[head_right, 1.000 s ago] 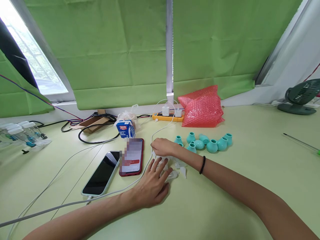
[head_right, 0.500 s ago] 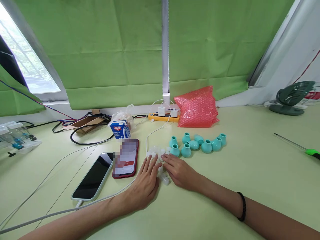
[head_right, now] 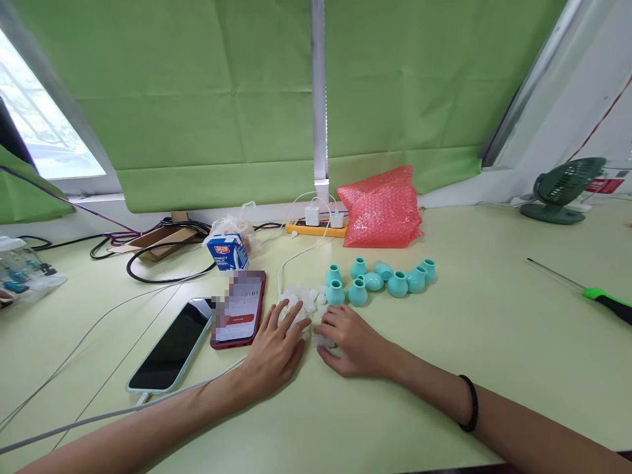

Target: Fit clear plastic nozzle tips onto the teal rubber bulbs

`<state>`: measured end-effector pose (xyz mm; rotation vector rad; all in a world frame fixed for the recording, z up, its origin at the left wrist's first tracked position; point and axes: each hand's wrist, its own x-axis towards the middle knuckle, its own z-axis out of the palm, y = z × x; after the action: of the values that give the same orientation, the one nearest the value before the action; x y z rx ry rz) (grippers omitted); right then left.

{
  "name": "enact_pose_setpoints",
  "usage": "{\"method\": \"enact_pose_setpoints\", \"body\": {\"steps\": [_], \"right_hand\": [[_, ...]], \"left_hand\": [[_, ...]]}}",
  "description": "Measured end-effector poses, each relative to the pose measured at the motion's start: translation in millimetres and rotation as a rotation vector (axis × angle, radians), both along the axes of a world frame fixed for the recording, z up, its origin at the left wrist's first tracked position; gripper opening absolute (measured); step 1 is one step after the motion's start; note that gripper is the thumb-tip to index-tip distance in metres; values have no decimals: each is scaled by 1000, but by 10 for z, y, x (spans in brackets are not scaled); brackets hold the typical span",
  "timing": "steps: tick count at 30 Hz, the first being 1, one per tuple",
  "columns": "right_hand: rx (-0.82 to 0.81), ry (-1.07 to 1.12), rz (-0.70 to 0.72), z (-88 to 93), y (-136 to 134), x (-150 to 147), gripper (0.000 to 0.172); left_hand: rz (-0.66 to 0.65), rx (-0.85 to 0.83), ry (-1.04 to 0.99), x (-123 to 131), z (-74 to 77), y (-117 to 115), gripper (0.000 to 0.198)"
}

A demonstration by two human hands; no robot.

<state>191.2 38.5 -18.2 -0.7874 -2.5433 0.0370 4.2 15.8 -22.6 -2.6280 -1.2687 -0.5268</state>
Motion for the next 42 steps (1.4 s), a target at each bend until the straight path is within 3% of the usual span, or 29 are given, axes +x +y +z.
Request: {"method": "enact_pose_setpoints", "body": {"steps": [9,18,24,30,42], "right_hand": [[18,248,-9,-23,60,1,18],[-84,349,-31,-48,29,-5,24],[-167,461,-11,-9,-27,-29,18],[-325,579,-22,-30,-32,-50,14],[-293,514,-23,-98,-30,-66,15]], "left_hand": [[-29,71,-77,5,14,3,24],[26,52,6,16,85,-40,18],[36,71,-107,4,25,25,13],[-79,123,-359,-20,5,69,10],[-397,128,-664,-23,40,66,10]]}}
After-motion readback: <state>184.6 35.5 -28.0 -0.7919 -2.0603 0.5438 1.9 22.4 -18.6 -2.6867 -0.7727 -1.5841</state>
